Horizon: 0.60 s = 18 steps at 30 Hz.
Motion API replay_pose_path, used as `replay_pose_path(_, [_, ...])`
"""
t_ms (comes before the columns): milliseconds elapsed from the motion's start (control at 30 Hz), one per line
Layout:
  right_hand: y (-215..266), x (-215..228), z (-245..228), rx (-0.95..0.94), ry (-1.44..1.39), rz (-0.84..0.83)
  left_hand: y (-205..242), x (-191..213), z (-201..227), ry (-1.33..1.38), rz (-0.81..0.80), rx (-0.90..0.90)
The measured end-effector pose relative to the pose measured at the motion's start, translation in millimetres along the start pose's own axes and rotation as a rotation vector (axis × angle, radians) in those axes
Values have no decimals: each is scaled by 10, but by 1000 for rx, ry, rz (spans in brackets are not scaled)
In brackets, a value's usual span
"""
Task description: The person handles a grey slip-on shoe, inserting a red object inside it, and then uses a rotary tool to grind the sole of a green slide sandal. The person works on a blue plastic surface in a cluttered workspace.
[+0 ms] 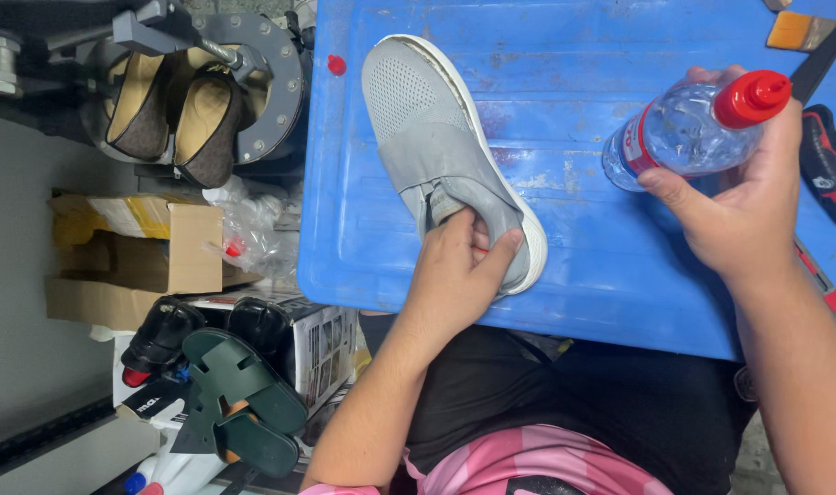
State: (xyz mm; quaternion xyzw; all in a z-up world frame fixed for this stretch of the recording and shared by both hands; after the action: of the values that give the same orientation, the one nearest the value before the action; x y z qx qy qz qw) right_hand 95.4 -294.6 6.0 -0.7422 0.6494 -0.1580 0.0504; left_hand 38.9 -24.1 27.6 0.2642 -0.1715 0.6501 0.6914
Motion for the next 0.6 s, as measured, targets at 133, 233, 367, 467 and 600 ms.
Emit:
replay_pose_path(133, [-29,1,-86,127,181,-18,17,35,42,-100,-65,-120])
replay_pose_path(233, [-10,38,-302,161,262,-71,8,52,31,-44,-99,-182])
replay_pose_path(367, [67,59,-558,249,536,-158,-2,57,3,33,-113,-195])
replay_pose_path(467, [105,9,-669,274,681,-237,-20,46,-8,23,-102,-171])
replay_pose_path(600, [119,-77,-766,286,838,-325,-42,22,-25,38,-102,-145])
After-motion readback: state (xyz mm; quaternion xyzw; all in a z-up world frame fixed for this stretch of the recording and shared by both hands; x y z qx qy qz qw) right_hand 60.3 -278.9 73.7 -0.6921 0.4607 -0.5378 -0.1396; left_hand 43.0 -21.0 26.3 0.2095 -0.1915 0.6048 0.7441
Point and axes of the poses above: each hand's wrist, its own y-axis away from the middle knuckle, its own x-axis out of the back of the hand, z = x × y, the point moved 4 cm from there along -y, towards the middle knuckle, and after that the axes turned 10 degrees about -y, right-handed, at the moved point
